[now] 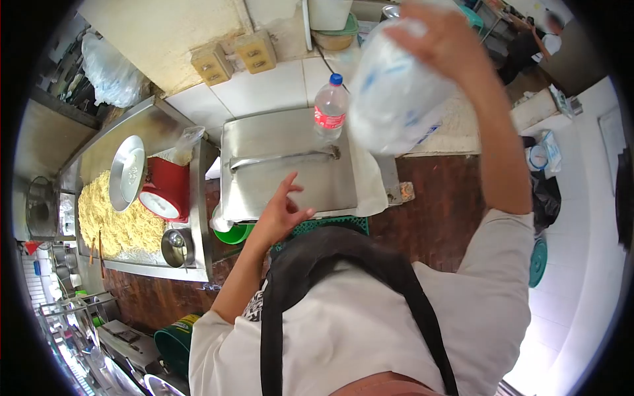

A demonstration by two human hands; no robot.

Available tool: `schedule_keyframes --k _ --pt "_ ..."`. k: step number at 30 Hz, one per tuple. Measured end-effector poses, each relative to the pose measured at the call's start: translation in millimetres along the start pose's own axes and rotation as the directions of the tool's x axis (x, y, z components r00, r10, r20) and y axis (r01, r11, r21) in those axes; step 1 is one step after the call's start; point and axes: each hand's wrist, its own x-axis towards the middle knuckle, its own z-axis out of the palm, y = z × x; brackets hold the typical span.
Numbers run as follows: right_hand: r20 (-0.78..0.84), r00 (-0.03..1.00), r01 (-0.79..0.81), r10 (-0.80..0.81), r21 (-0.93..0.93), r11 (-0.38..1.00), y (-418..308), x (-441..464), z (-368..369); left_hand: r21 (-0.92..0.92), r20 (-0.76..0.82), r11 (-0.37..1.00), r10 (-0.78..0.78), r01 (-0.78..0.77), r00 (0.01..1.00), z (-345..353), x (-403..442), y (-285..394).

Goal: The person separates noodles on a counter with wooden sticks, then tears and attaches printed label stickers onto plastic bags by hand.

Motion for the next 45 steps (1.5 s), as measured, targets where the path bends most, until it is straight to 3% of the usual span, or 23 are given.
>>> schedule_keyframes --k 1,2,4,5,7,10,11,12,14,15,17,20,22,26,28,29,32,35,37,39,41,43,45 --pt "0.082 0.991 -0.115 0.105 0.128 0.985 -37.4 -3.0 16.7 -0.069 0.008 0.996 0.057 -0.057 0.998 -2.4 2.4 2.5" --pt "-0.142 0.987 0.092 -0.071 0.143 0.985 -51.3 -12.1 58.3 -0.043 -0.026 0.991 0.126 -0.127 0.992 -3.2 5.8 0.6" --pt "-0.145 0.985 0.131 -0.096 0.259 0.957 -100.2 -28.0 120.0 0.011 -0.081 0.966 0.259 -0.259 0.962 -5.3 14.1 -16.7" --pt "0.011 0.999 0.031 -0.034 0.205 0.978 -134.7 -35.9 133.8 0.016 -0.081 0.969 0.245 -0.245 0.966 -9.6 24.4 -42.7" --pt "0.092 0.995 -0.058 0.026 0.364 0.93 -177.7 -51.7 170.3 0.021 -0.079 0.979 0.204 -0.203 0.976 -21.0 39.0 -103.8" --pt "0.225 0.974 -0.147 0.037 0.494 0.857 -201.6 -75.3 193.9 0.151 0.062 0.981 -0.133 0.123 0.989 -60.7 12.5 -98.6" --pt "0.176 0.984 -0.07 -0.025 0.513 0.855 -192.3 -82.7 203.3 0.054 -0.004 0.991 -0.122 0.122 0.992 -66.1 6.2 -110.8" --pt "0.198 0.975 -0.218 0.105 0.724 0.655 -184.1 -93.2 205.1 0.04 -0.033 0.995 -0.088 0.09 0.996 -75.4 2.8 -117.0" --pt "0.327 0.889 -0.368 0.321 0.927 0.077 -168.2 -114.5 204.2 0.008 -0.09 1.0 -0.016 0.017 0.996 -91.6 0.9 -119.7" --pt "0.302 0.879 -0.381 0.369 0.91 0.162 -161.6 -122.6 210.7 -0.102 -0.085 0.994 0.02 -0.029 0.996 -98.7 0.8 -109.3" --pt "0.243 0.857 -0.412 0.455 0.852 0.322 -155.1 -148.1 234.6 -0.028 -0.023 0.99 0.138 -0.139 0.99 -101.2 9.9 -106.8" --pt "0.159 0.952 -0.301 0.26 0.62 0.724 -194.6 -185.7 296.5 0.022 0.055 0.96 0.277 -0.279 0.959 -88.2 32.0 -109.5" --pt "0.209 0.896 -0.436 0.392 0.58 0.688 -220.1 -204.6 315.4 -0.022 0.03 0.912 0.411 -0.411 0.911 -72.8 50.5 -127.9" --pt "0.354 0.776 -0.61 0.523 0.634 0.475 -229.2 -208.5 309.4 -0.191 0.123 0.93 0.341 -0.315 0.932 -79.4 67.7 -155.7" --pt "0.406 0.771 -0.634 0.491 0.562 0.531 -223.5 -213.6 310.0 -0.286 0.176 0.916 0.34 -0.283 0.924 -89.2 77.1 -178.5" --pt "0.417 0.776 -0.631 0.474 0.524 0.572 -213.1 -212.0 311.0 -0.341 0.156 0.912 0.294 -0.228 0.943 -93.6 76.8 -179.9" --pt "0.177 0.93 -0.356 0.323 0.653 0.668 -166.1 -222.6 321.1 -0.489 0.046 0.86 0.194 -0.147 0.98 -99.4 60.4 -172.9" --pt "0.308 0.785 -0.583 0.537 0.662 0.471 -112.4 -177.7 247.3 -0.476 -0.12 0.873 0.052 -0.103 0.991 -88.1 36.2 -167.8" --pt "0.047 0.801 -0.485 0.597 0.637 0.6 -67.2 -137.1 214.6 -0.474 -0.214 0.877 -0.031 -0.076 0.976 -73.3 20.1 -168.0" --pt "-0.103 0.824 -0.434 0.557 0.517 0.737 -17.3 -100.7 204.4 -0.448 -0.309 0.893 -0.11 -0.043 0.945 -56.3 10.2 -173.3" --pt "-0.12 0.836 -0.444 0.536 0.427 0.788 35.5 -68.2 224.7 -0.457 -0.388 0.889 -0.177 -0.022 0.904 -40.2 -1.0 -177.4" --pt "-0.247 0.868 -0.399 0.431 0.17 0.901 78.7 -35.0 256.6 -0.424 -0.427 0.905 -0.2 0.0 0.882 -27.6 -12.8 -169.1" --pt "-0.211 0.875 -0.445 0.436 0.01 0.896 103.8 -5.7 284.7 -0.439 -0.471 0.898 -0.232 0.001 0.851 -14.5 -22.7 -168.2"
